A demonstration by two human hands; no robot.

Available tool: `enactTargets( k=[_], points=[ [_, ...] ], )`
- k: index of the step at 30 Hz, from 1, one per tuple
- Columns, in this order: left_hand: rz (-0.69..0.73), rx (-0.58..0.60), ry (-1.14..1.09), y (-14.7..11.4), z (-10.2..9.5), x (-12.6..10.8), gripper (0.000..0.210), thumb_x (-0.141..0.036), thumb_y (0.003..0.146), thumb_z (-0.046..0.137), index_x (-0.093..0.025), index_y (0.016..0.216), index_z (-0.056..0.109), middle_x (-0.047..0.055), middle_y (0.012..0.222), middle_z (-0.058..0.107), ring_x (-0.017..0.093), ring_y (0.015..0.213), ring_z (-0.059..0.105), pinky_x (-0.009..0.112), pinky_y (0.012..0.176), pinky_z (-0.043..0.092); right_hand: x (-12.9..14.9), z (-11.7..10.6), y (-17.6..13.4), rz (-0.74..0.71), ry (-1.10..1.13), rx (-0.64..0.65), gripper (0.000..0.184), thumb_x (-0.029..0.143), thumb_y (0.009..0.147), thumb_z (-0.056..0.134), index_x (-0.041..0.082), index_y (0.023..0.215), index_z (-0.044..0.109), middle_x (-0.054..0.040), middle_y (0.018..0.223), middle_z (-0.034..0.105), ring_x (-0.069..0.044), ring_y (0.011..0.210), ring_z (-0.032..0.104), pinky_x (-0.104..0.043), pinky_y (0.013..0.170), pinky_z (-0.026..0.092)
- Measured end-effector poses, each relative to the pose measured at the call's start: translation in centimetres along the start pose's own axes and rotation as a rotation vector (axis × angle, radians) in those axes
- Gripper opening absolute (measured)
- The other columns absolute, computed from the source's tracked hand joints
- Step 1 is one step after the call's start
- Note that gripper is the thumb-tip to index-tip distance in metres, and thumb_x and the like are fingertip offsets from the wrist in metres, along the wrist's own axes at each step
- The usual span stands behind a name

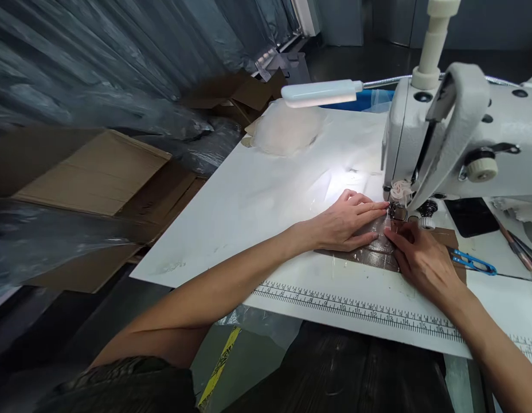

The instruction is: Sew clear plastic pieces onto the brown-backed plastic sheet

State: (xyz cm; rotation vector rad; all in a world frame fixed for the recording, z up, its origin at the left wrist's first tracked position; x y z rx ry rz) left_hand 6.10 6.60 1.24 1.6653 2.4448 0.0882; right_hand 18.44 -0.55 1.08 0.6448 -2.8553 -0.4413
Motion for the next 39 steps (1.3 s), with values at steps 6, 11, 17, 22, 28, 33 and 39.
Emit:
enactTargets(
  k=[6, 11, 17, 22, 28, 33, 39],
  points=[
    [0.017, 0.000, -0.012, -0.2, 0.2, 0.0, 0.049, -0.040, 0.100, 0.037, -0.014, 0.141, 0.048, 0.013, 0.149, 0.046, 0.029, 0.120, 0.049, 0.046, 0.099, 0.033, 0.1, 0.0, -0.2, 0.020, 0.003, -0.012, 0.034, 0.022, 0.094, 0.046, 0.023, 0.120, 0.067, -0.0112, 0.104, 0.060, -0.017, 0.076, 0.062, -0.025, 0.050, 0.049],
    [0.007, -0.006, -0.013, -0.2, 0.4, 0.1, 0.049, -0.039, 0.100, 0.038, -0.014, 0.142, 0.047, 0.013, 0.149, 0.046, 0.030, 0.120, 0.049, 0.046, 0.099, 0.033, 0.0, 0.0, 0.0, 0.023, 0.019, -0.016, 0.035, 0.021, 0.094, 0.044, 0.023, 0.121, 0.068, -0.0107, 0.103, 0.062, -0.016, 0.071, 0.061, -0.024, 0.050, 0.048],
    [0.015, -0.009, 0.003, -0.2, 0.6, 0.1, 0.051, -0.039, 0.100, 0.038, -0.010, 0.141, 0.047, 0.014, 0.150, 0.046, 0.029, 0.120, 0.049, 0.045, 0.098, 0.035, -0.2, 0.3, -0.1, 0.045, 0.014, 0.013, 0.037, 0.022, 0.093, 0.044, 0.024, 0.121, 0.068, -0.0111, 0.103, 0.063, -0.017, 0.071, 0.061, -0.024, 0.049, 0.046],
    [0.025, -0.012, 0.011, -0.1, 0.5, 0.0, 0.050, -0.038, 0.099, 0.038, -0.011, 0.139, 0.049, 0.013, 0.149, 0.047, 0.030, 0.118, 0.049, 0.045, 0.096, 0.036, 0.0, 0.3, -0.2, 0.029, -0.003, 0.002, 0.036, 0.023, 0.093, 0.045, 0.023, 0.120, 0.069, -0.0118, 0.102, 0.062, -0.017, 0.071, 0.061, -0.024, 0.047, 0.044],
    [-0.002, -0.011, 0.041, 0.1, 0.7, -0.3, 0.050, -0.038, 0.099, 0.039, -0.010, 0.139, 0.050, 0.014, 0.148, 0.048, 0.029, 0.117, 0.050, 0.045, 0.095, 0.036, -0.2, 0.3, -0.2, 0.049, -0.018, 0.006, 0.036, 0.023, 0.093, 0.045, 0.024, 0.118, 0.070, -0.0113, 0.101, 0.062, -0.017, 0.072, 0.061, -0.024, 0.048, 0.046],
    [0.011, -0.076, 0.076, -0.3, 0.5, -0.5, 0.051, -0.042, 0.100, 0.039, -0.008, 0.136, 0.050, 0.016, 0.146, 0.049, 0.030, 0.121, 0.049, 0.046, 0.098, 0.036, -0.4, 0.3, -0.1, 0.070, -0.008, -0.002, 0.036, 0.024, 0.094, 0.044, 0.025, 0.116, 0.072, -0.0106, 0.099, 0.062, -0.018, 0.073, 0.062, -0.025, 0.047, 0.045],
    [0.292, -0.181, -0.045, -1.2, -1.1, -1.7, 0.035, -0.037, 0.094, 0.049, -0.014, 0.116, 0.062, 0.012, 0.119, 0.068, 0.024, 0.105, 0.059, 0.040, 0.092, 0.040, -0.8, 0.4, -0.2, 0.135, 0.048, 0.009, 0.037, 0.024, 0.094, 0.044, 0.027, 0.118, 0.072, -0.0099, 0.103, 0.061, -0.018, 0.080, 0.064, -0.028, 0.056, 0.052]
  ],
)
Point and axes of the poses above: each hand's wrist, its own y-axis towards the middle knuckle, its own z-axis out of the palm, x = y × z, the point moved 7 cm from there along y, towards the middle knuckle
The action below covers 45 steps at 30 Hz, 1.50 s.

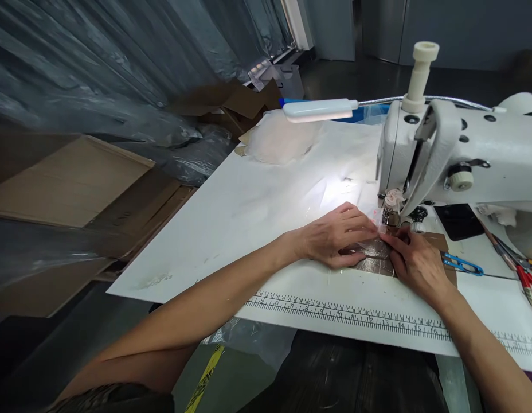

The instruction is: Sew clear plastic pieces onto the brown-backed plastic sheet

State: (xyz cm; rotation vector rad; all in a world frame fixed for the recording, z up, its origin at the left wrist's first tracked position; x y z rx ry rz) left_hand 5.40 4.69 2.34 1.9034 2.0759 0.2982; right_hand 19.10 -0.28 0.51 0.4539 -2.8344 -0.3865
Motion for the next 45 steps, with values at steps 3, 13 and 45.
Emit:
enactTargets(
  k=[3, 13, 45],
  points=[
    [0.066, -0.012, -0.032, 0.1, 0.1, -0.5, 0.022, -0.027, 0.095, 0.048, -0.018, 0.103, 0.067, 0.005, 0.107, 0.072, 0.017, 0.090, 0.063, 0.035, 0.083, 0.042, 0.0, 0.0, -0.1, 0.014, 0.008, 0.011, 0.038, 0.023, 0.093, 0.043, 0.026, 0.120, 0.071, -0.0109, 0.103, 0.061, -0.020, 0.082, 0.064, -0.030, 0.058, 0.054],
    [0.019, -0.011, 0.078, 0.4, 1.1, -0.3, 0.032, -0.021, 0.104, 0.037, -0.017, 0.094, 0.067, 0.006, 0.105, 0.073, 0.014, 0.082, 0.063, 0.031, 0.073, 0.045, 0.2, -0.2, 0.0, 0.030, 0.002, 0.039, 0.038, 0.022, 0.093, 0.045, 0.026, 0.122, 0.070, -0.0110, 0.105, 0.061, -0.021, 0.084, 0.064, -0.031, 0.060, 0.057],
    [-0.236, -0.155, -0.227, 0.2, 0.6, 1.4, 0.026, -0.021, 0.101, 0.037, -0.015, 0.091, 0.060, 0.007, 0.088, 0.070, 0.013, 0.082, 0.066, 0.029, 0.072, 0.057, 0.0, 0.1, -0.2, 0.028, -0.019, 0.055, 0.039, 0.024, 0.094, 0.045, 0.028, 0.125, 0.068, -0.0117, 0.108, 0.059, -0.021, 0.084, 0.062, -0.028, 0.053, 0.050]
  ],
)
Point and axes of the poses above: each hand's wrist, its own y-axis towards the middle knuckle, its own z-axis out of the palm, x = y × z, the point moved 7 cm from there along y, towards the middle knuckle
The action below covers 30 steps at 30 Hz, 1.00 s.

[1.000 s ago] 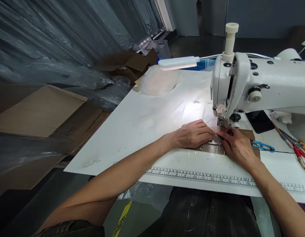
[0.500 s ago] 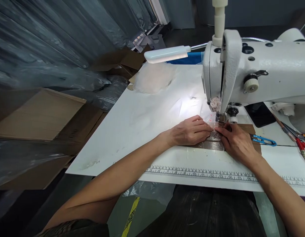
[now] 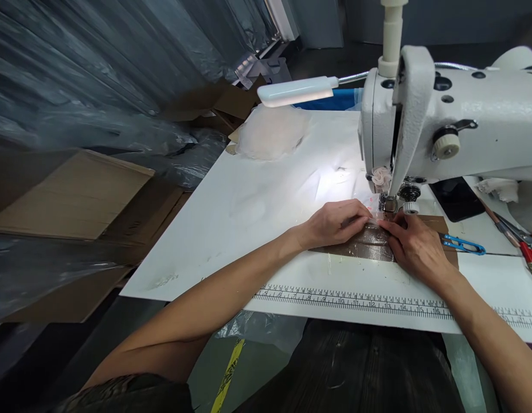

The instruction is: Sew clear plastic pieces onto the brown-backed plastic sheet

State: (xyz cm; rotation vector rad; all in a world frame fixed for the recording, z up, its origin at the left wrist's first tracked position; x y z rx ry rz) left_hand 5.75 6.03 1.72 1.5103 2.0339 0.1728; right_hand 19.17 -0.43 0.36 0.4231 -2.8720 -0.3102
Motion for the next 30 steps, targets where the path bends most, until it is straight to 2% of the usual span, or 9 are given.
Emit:
enactTargets(
  k=[2, 4, 9, 13, 18, 22, 30],
  points=[
    [-0.053, -0.050, -0.034, -0.1, -0.2, 0.3, 0.025, -0.022, 0.100, 0.037, -0.015, 0.087, 0.057, 0.006, 0.084, 0.068, 0.013, 0.077, 0.064, 0.027, 0.067, 0.056, 0.0, -0.1, 0.0, -0.004, 0.006, 0.008, 0.038, 0.024, 0.094, 0.046, 0.028, 0.125, 0.068, -0.0115, 0.107, 0.059, -0.021, 0.084, 0.062, -0.028, 0.053, 0.050],
    [-0.038, -0.034, -0.040, 0.0, -0.2, 0.2, 0.025, -0.022, 0.101, 0.036, -0.016, 0.087, 0.056, 0.006, 0.084, 0.067, 0.013, 0.079, 0.064, 0.028, 0.068, 0.056, 0.0, -0.1, 0.0, -0.005, 0.012, 0.016, 0.038, 0.025, 0.094, 0.045, 0.029, 0.125, 0.068, -0.0111, 0.107, 0.058, -0.020, 0.083, 0.061, -0.028, 0.053, 0.049],
    [0.152, 0.114, 0.135, 0.0, 0.2, -0.9, 0.028, -0.021, 0.102, 0.035, -0.015, 0.095, 0.061, 0.009, 0.099, 0.071, 0.014, 0.086, 0.065, 0.032, 0.076, 0.054, 0.1, -0.2, 0.1, -0.006, 0.008, 0.012, 0.039, 0.025, 0.094, 0.045, 0.028, 0.125, 0.068, -0.0116, 0.108, 0.059, -0.020, 0.082, 0.061, -0.028, 0.053, 0.049],
    [0.288, 0.197, 0.314, -0.3, 0.8, -1.3, 0.029, -0.017, 0.101, 0.038, -0.017, 0.090, 0.065, 0.006, 0.109, 0.072, 0.014, 0.086, 0.065, 0.033, 0.076, 0.049, 0.1, -0.2, 0.1, -0.004, 0.010, 0.010, 0.039, 0.025, 0.094, 0.044, 0.028, 0.125, 0.068, -0.0113, 0.107, 0.060, -0.020, 0.082, 0.061, -0.027, 0.053, 0.048],
    [0.375, 0.154, 0.408, -0.6, 0.9, -1.8, 0.031, -0.012, 0.100, 0.040, -0.015, 0.084, 0.065, 0.006, 0.106, 0.073, 0.013, 0.082, 0.065, 0.030, 0.074, 0.046, 0.2, -0.3, 0.1, -0.008, 0.007, -0.002, 0.039, 0.025, 0.095, 0.043, 0.026, 0.124, 0.068, -0.0119, 0.106, 0.060, -0.020, 0.081, 0.062, -0.028, 0.053, 0.049],
    [0.401, 0.149, 0.410, -0.6, 0.7, -2.0, 0.028, -0.012, 0.100, 0.042, -0.015, 0.088, 0.066, 0.005, 0.105, 0.073, 0.013, 0.084, 0.065, 0.030, 0.072, 0.046, 0.2, -0.3, 0.1, -0.009, 0.010, -0.001, 0.039, 0.025, 0.094, 0.043, 0.026, 0.124, 0.068, -0.0118, 0.106, 0.060, -0.020, 0.080, 0.062, -0.028, 0.052, 0.049],
    [0.364, 0.142, 0.399, -0.5, 0.5, -2.0, 0.027, -0.016, 0.101, 0.042, -0.018, 0.092, 0.067, 0.003, 0.105, 0.073, 0.013, 0.081, 0.063, 0.030, 0.072, 0.048, 0.2, -0.3, 0.0, -0.013, 0.014, -0.012, 0.040, 0.023, 0.094, 0.043, 0.026, 0.125, 0.068, -0.0113, 0.105, 0.059, -0.019, 0.080, 0.061, -0.028, 0.054, 0.048]
  ],
)
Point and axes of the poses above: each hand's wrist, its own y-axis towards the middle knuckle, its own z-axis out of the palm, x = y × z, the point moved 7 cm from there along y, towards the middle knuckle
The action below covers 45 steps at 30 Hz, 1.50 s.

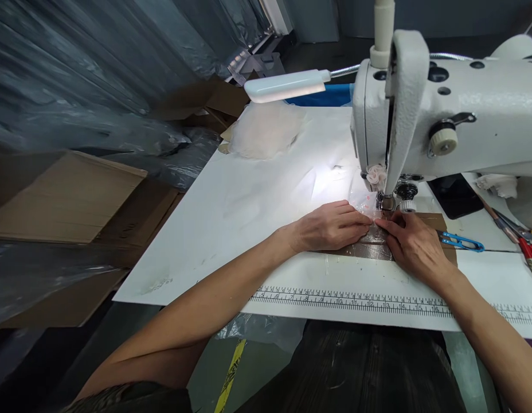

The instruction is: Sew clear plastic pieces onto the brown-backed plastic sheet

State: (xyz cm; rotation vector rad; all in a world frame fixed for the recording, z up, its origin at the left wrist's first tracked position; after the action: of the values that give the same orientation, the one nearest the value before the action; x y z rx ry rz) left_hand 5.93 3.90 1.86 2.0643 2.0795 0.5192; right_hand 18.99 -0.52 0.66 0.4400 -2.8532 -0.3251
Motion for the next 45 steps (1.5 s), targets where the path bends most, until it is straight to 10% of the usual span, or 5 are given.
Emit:
enactTargets(
  k=[24, 45],
  points=[
    [0.001, 0.144, -0.162, 1.2, -0.5, 0.7, 0.021, -0.030, 0.085, 0.050, -0.019, 0.080, 0.068, 0.006, 0.093, 0.070, 0.018, 0.076, 0.057, 0.035, 0.078, 0.040, 0.6, 0.3, 0.5, -0.022, -0.165, 0.102, 0.040, 0.019, 0.092, 0.043, 0.025, 0.124, 0.065, -0.0132, 0.108, 0.060, -0.021, 0.086, 0.061, -0.022, 0.046, 0.040],
    [-0.095, 0.034, -0.136, 0.8, -0.4, 1.3, 0.027, -0.033, 0.087, 0.047, -0.016, 0.091, 0.067, 0.009, 0.098, 0.068, 0.022, 0.088, 0.057, 0.041, 0.093, 0.038, 0.7, 0.4, 1.2, 0.068, -0.233, 0.211, 0.044, 0.022, 0.093, 0.041, 0.027, 0.133, 0.058, -0.0129, 0.109, 0.058, -0.017, 0.070, 0.058, -0.022, 0.045, 0.040]
  ],
)
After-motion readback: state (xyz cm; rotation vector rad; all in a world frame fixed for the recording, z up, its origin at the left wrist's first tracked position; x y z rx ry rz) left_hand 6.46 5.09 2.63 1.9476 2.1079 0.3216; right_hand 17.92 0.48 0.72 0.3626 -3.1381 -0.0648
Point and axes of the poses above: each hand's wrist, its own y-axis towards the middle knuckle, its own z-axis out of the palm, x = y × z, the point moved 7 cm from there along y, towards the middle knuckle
